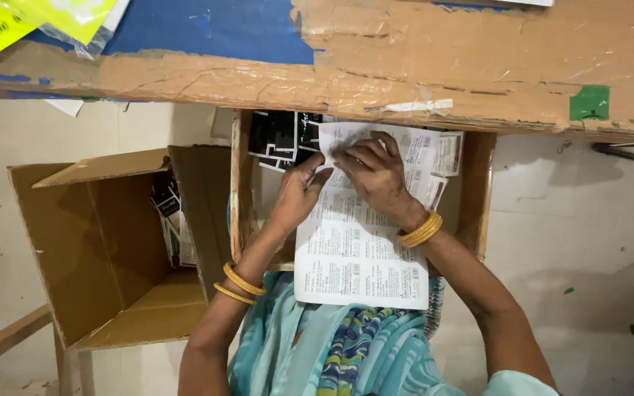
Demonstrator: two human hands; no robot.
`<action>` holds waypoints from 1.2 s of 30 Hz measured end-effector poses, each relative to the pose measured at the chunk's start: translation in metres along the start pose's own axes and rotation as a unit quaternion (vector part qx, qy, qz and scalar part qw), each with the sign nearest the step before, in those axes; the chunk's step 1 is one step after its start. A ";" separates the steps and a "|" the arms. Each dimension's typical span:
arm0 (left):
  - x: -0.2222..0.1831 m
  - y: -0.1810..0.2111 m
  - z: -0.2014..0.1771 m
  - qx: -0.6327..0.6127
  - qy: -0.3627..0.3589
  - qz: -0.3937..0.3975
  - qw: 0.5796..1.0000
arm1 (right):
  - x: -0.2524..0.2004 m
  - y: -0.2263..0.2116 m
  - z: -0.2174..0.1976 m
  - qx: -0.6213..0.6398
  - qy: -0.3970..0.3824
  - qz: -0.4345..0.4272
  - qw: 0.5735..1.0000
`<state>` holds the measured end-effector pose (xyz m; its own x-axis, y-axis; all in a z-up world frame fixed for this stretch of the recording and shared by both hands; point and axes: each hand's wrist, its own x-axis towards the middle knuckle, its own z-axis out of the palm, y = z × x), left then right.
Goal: The person picks up plastic packages containing brushes and paper labels, inserts the labels into the packages by hand, and places the completed items into a cardboard box on the floor.
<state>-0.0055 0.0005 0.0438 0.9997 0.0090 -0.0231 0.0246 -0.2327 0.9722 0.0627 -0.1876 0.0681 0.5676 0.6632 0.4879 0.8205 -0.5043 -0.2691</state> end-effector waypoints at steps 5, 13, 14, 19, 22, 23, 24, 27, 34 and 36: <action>0.003 -0.019 0.003 -0.065 -0.012 -0.034 0.997 | 0.003 0.005 0.006 0.160 0.016 0.087 0.983; 0.001 -0.051 0.004 -0.218 0.069 -0.184 0.956 | -0.045 0.047 0.025 0.534 0.102 0.459 0.702; 0.001 -0.054 0.004 -0.233 0.081 -0.176 0.953 | -0.051 0.051 0.019 0.603 0.165 0.445 0.641; -0.006 -0.035 -0.006 0.100 0.085 -0.148 0.980 | -0.055 0.037 -0.035 0.647 0.299 0.488 0.504; -0.020 0.029 -0.009 0.303 0.133 -0.035 0.943 | -0.050 0.004 -0.051 0.470 0.285 0.550 0.629; -0.026 0.049 -0.008 0.301 0.179 0.095 0.932 | -0.046 -0.011 -0.055 0.298 0.236 0.578 0.722; -0.030 0.064 -0.003 0.300 0.178 0.100 0.932 | -0.047 -0.019 -0.052 0.297 0.241 0.577 0.722; -0.041 0.092 0.012 -0.006 0.038 -0.027 0.999 | -0.033 -0.045 -0.058 0.152 0.181 0.259 0.937; -0.043 0.096 0.007 -0.381 0.018 -0.106 0.918 | 0.041 0.001 -0.122 0.035 -0.012 -0.004 0.999; -0.041 0.103 0.001 -0.361 0.024 -0.083 0.929 | 0.076 0.047 -0.131 -0.030 -0.018 -0.003 0.999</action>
<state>-0.0442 -0.0246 0.1451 0.9807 0.0332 -0.1926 0.1523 0.4880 0.8595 0.1356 -0.2329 0.2016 0.5656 0.6848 0.4594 0.8190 -0.5315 -0.2161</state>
